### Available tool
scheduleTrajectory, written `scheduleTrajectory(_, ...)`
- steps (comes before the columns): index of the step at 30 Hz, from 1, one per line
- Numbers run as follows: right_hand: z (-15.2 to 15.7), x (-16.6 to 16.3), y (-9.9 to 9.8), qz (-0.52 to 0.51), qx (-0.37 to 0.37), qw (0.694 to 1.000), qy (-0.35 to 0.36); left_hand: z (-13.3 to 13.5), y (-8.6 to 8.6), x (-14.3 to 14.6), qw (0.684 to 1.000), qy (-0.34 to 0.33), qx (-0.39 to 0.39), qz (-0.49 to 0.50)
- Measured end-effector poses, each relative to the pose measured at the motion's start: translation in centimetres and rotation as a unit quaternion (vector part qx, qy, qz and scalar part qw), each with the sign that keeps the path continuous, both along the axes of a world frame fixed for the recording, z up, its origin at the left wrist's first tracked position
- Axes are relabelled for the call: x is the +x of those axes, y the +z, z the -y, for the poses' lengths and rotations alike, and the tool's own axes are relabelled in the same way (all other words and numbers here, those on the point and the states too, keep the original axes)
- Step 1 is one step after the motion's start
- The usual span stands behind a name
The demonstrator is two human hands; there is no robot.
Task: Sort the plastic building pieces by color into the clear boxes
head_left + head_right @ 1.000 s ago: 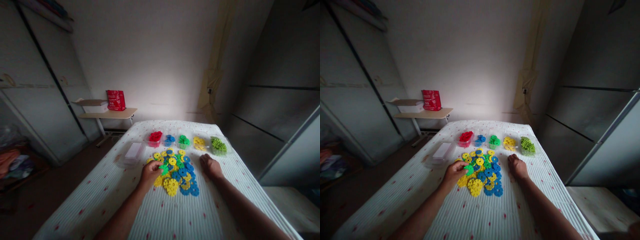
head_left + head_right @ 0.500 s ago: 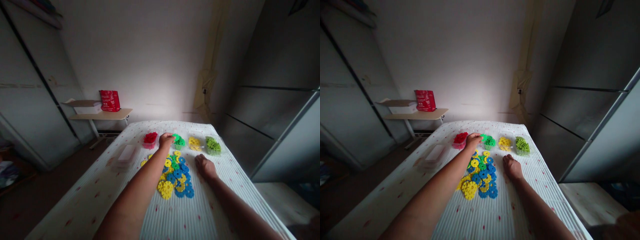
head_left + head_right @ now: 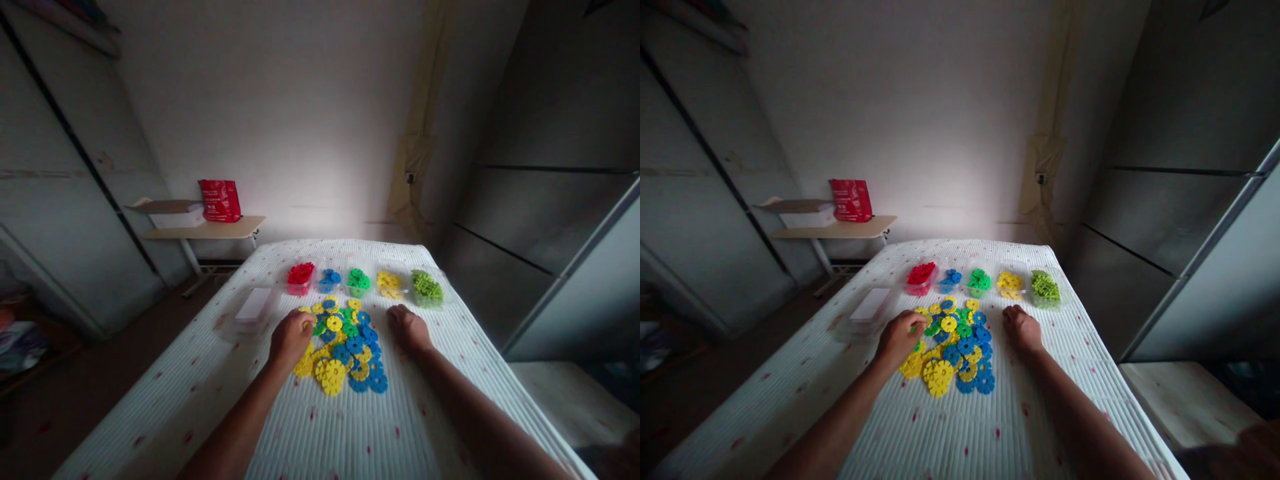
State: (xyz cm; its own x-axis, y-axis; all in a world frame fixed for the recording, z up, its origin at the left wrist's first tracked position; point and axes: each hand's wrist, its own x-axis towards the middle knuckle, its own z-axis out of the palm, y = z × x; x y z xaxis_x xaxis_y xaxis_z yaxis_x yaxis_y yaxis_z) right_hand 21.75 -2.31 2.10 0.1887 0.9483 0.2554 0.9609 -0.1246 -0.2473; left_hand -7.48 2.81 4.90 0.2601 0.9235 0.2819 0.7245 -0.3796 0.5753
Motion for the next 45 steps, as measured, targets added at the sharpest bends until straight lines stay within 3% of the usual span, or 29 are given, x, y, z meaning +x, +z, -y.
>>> scheduleTrajectory(4,-0.9,-1.5,0.9,-0.072,-0.015,0.997,0.009,1.5,-2.3,-1.9,0.991,0.027,0.067,-0.11)
scheduleTrajectory(9,-2.2,-3.4,1.1,-0.088,-0.048,0.995,-0.015,1.7,-3.5,-1.7,0.986,0.038,0.094,-0.135)
scheduleTrajectory(17,-2.9,-4.1,1.3,-0.036,-0.088,0.995,-0.014,1.1,-4.4,-1.9,0.989,0.036,0.101,-0.107)
scheduleTrajectory(29,-2.7,-4.8,1.7,-0.04,-0.11,0.993,-0.023,1.2,-4.1,-1.8,0.988,0.033,0.104,-0.112)
scheduleTrajectory(34,-3.0,-4.5,1.3,-0.115,-0.075,0.99,-0.037,1.1,-4.3,-1.8,0.989,0.034,0.102,-0.106)
scheduleTrajectory(38,-3.2,-3.6,1.1,-0.3,-0.036,0.952,-0.048,1.1,-4.3,-1.9,0.989,0.028,0.106,-0.099)
scheduleTrajectory(40,-2.9,-2.8,1.4,-0.344,-0.035,0.938,-0.03,1.1,-4.3,-1.9,0.99,0.026,0.106,-0.094)
scheduleTrajectory(42,-2.2,-1.9,1.9,-0.395,-0.06,0.916,0.032,1.1,-4.2,-1.9,0.99,0.028,0.103,-0.089)
scheduleTrajectory(45,-1.1,-0.6,2.3,-0.475,-0.129,0.855,0.164,1.2,-4.1,-1.9,0.991,0.027,0.102,-0.084)
